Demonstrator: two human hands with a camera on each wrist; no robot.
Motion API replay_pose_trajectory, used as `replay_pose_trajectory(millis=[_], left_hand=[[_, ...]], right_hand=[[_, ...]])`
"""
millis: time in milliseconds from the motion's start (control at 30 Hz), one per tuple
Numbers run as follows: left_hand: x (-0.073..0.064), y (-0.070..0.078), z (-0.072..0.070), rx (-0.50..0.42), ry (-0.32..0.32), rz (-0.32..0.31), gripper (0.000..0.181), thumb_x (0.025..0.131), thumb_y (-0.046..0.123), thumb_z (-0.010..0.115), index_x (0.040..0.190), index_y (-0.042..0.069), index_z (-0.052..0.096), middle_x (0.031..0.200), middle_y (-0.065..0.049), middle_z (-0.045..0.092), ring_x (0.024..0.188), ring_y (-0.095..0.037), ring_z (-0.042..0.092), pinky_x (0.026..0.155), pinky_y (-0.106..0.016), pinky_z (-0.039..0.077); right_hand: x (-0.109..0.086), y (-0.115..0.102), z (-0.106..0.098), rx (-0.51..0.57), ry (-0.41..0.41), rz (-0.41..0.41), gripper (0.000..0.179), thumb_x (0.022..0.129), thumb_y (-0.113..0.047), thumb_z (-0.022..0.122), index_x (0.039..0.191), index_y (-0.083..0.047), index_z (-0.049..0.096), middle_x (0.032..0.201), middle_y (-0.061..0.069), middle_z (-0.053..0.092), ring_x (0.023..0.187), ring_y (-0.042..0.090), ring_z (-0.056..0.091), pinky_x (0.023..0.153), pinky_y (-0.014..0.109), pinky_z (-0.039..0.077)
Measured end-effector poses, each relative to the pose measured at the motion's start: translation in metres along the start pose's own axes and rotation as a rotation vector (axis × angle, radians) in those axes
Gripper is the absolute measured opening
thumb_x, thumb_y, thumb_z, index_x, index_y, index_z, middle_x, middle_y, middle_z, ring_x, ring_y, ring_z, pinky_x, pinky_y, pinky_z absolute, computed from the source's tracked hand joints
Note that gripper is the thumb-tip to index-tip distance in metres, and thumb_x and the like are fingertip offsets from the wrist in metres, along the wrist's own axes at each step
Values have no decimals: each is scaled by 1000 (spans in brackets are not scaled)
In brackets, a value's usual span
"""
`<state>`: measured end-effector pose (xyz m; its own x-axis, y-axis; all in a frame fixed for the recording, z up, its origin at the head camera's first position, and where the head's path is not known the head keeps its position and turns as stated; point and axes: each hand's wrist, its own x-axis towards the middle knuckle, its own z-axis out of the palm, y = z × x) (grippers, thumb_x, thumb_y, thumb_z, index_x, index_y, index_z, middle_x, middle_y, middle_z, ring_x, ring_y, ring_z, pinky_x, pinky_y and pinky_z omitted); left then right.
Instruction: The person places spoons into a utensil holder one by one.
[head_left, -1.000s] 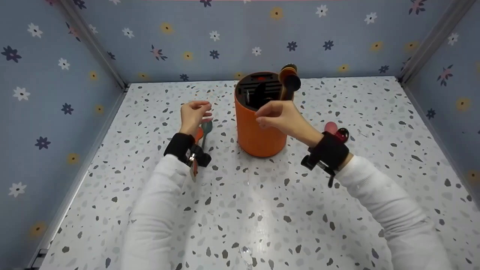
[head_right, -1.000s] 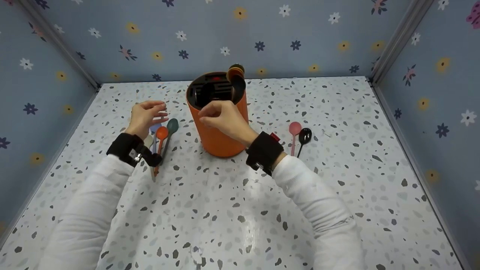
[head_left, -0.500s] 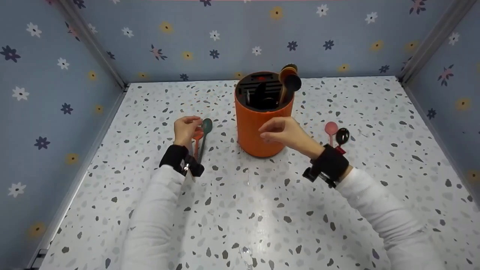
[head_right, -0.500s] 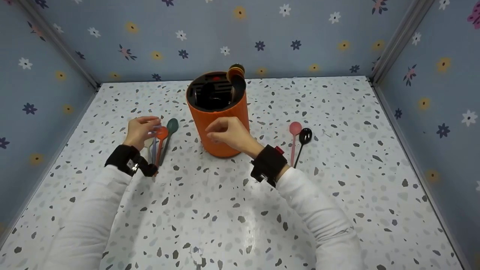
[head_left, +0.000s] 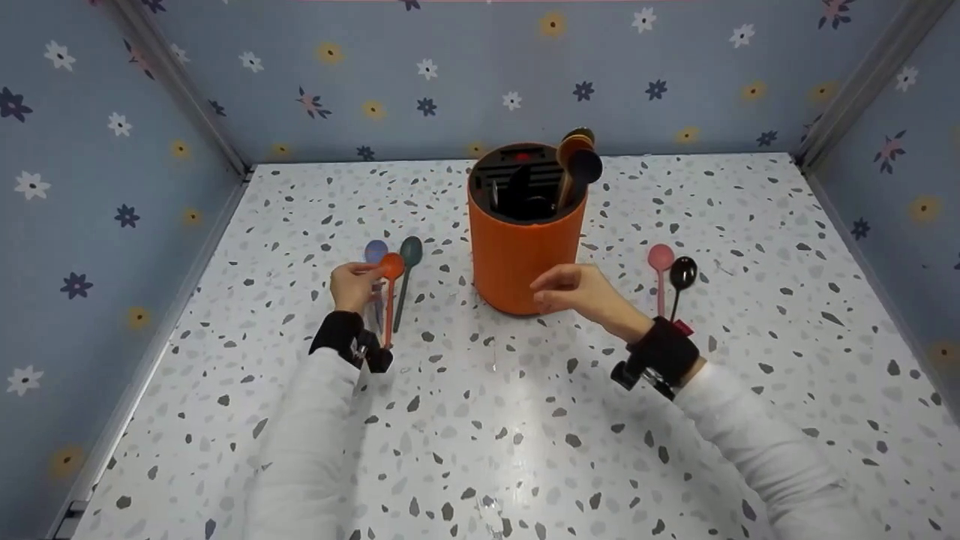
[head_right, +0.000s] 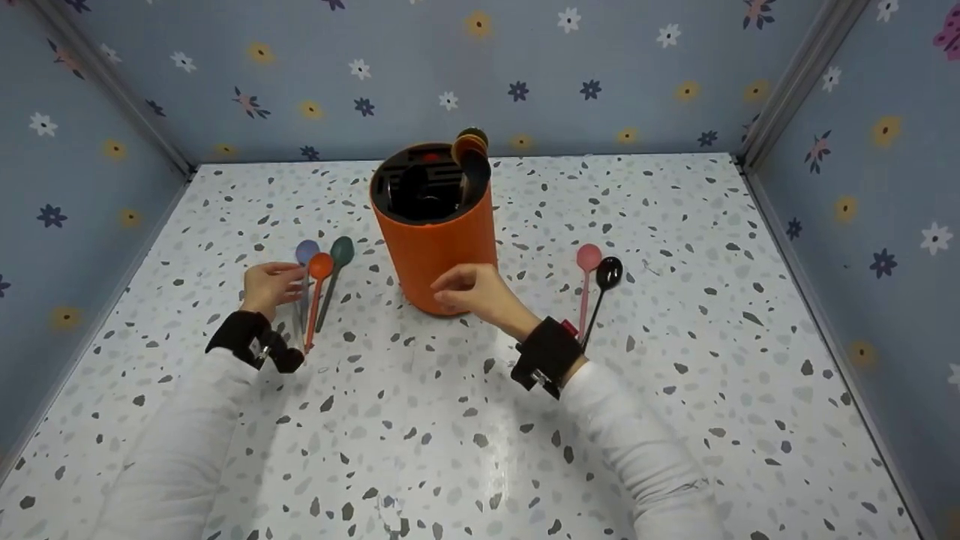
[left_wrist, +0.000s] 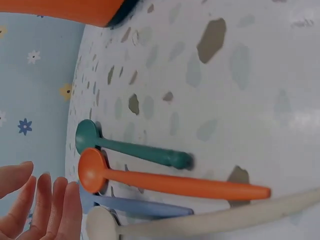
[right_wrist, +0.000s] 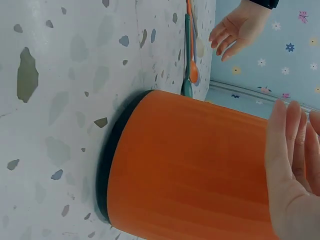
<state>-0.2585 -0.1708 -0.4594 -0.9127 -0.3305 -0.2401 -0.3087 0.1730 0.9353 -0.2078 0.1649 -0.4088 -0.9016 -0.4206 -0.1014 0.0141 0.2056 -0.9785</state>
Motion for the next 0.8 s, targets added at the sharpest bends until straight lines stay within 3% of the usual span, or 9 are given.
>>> replay_pose_trajectory(millis=[167, 333, 467, 600, 800], left_hand=[[4, -10, -8, 20, 13, -56, 30, 84, 9, 58, 110, -6, 57, 96, -20, 59, 56, -12, 59, 62, -27, 54], [5, -20, -15, 51, 46, -44, 29, 83, 9, 58, 107, -8, 57, 82, -15, 63, 50, -9, 57, 52, -21, 52], [5, -25, -18, 92, 62, -33, 27, 82, 8, 58, 102, -10, 59, 76, -13, 64, 47, -5, 55, 48, -19, 51], [6, -30, -18, 140, 63, -40, 25, 80, 6, 60, 99, -10, 60, 65, -5, 58, 43, -3, 52, 44, -16, 48], [7, -34, -18, 111, 30, -61, 23, 79, 0, 59, 98, -13, 58, 58, -1, 54, 44, -4, 54, 46, -19, 51]], right_hand=[[-4, 11, -2, 25, -25, 26, 32, 81, -9, 63, 105, 11, 56, 92, 20, 61, 78, 22, 63, 76, 36, 53], [-8, 18, -2, 32, -73, 56, 35, 82, -8, 61, 109, 13, 53, 96, 28, 57, 78, 20, 62, 77, 36, 52], [-11, 21, -2, 40, -65, 64, 34, 82, -7, 60, 109, 12, 53, 97, 28, 57, 77, 19, 62, 77, 35, 52], [-12, 22, -1, 28, -81, 63, 33, 82, -8, 60, 109, 10, 54, 96, 26, 59, 78, 19, 62, 77, 35, 53], [-14, 23, 1, 26, -101, 46, 32, 82, -9, 61, 108, 9, 55, 93, 21, 61, 78, 21, 63, 76, 36, 53]])
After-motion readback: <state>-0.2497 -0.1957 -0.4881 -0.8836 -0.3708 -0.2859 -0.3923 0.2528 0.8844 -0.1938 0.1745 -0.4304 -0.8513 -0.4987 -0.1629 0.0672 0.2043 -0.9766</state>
